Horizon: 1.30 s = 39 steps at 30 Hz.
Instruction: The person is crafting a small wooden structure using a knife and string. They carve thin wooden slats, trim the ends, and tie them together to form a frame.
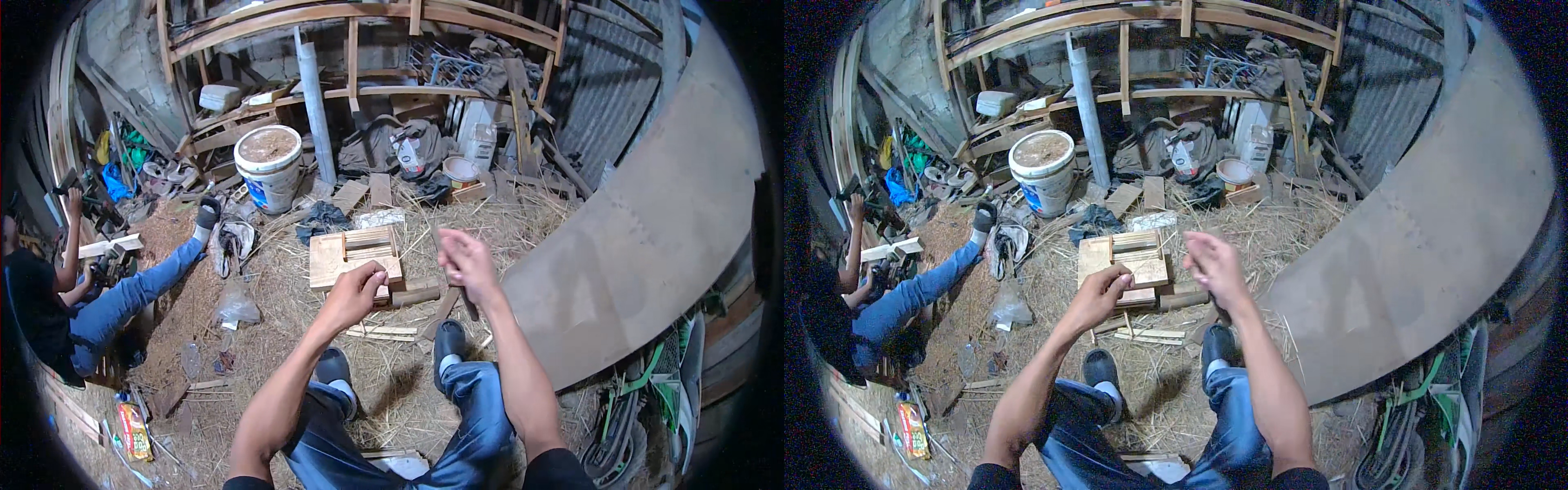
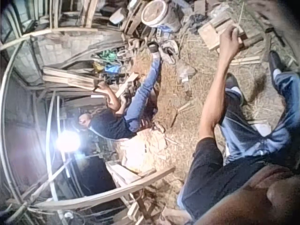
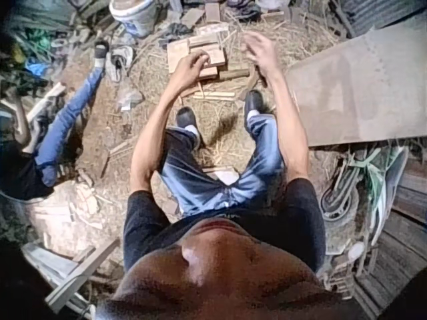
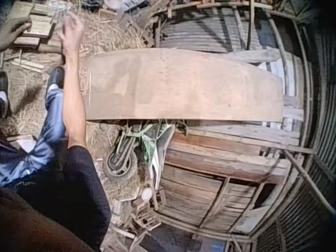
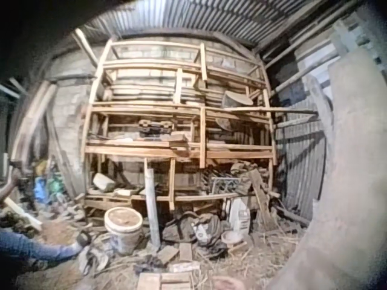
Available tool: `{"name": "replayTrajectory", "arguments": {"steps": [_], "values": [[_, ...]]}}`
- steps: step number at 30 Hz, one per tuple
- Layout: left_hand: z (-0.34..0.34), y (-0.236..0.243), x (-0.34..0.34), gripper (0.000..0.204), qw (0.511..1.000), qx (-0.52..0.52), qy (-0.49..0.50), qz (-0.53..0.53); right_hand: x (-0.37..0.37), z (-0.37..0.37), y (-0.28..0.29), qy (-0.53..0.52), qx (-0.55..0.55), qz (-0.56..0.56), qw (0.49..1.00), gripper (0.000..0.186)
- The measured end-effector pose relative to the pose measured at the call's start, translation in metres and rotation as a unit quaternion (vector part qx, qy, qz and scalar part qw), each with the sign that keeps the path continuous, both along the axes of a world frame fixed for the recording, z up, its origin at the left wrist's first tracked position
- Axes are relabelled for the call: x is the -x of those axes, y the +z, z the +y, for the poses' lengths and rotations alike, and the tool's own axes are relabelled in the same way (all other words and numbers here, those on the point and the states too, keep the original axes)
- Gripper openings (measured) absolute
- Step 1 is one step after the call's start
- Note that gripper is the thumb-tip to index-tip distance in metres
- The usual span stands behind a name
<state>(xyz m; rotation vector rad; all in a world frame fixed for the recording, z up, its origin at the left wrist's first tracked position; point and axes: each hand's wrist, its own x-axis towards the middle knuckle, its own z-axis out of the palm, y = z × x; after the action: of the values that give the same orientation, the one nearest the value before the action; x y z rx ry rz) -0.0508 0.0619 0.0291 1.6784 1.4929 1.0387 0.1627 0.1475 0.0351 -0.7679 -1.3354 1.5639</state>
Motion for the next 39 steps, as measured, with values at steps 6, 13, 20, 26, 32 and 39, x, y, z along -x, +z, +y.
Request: {"name": "replayTrajectory", "arguments": {"steps": [6, 13, 20, 26, 32, 39], "values": [[0.003, 0.004, -0.011, 0.021, 1.000, -0.005, -0.026, 0.016, 0.014, -0.001, 0.001, 0.078, 0.016, 0.007, 0.997, 0.025], [0.000, 0.005, -0.014, 0.020, 0.999, -0.023, -0.027, 0.004, 0.012, -0.002, -0.002, 0.091, 0.030, -0.006, 0.995, 0.021], [-0.004, 0.007, -0.015, 0.021, 0.998, -0.037, -0.003, 0.046, -0.003, 0.010, 0.000, 0.016, 0.051, -0.019, 0.998, 0.022], [-0.002, 0.004, 0.004, 0.020, 1.000, -0.016, 0.016, -0.011, -0.055, 0.033, -0.006, -0.152, 0.042, 0.073, 0.985, 0.023], [0.004, 0.002, -0.007, 0.019, 0.998, -0.045, -0.029, -0.040, 0.023, -0.012, 0.001, 0.074, -0.003, -0.009, 0.997, 0.021], [0.005, 0.005, -0.013, 0.019, 0.990, 0.010, -0.067, -0.120, 0.015, -0.004, 0.006, 0.053, 0.029, 0.032, 0.998, 0.017]]}}
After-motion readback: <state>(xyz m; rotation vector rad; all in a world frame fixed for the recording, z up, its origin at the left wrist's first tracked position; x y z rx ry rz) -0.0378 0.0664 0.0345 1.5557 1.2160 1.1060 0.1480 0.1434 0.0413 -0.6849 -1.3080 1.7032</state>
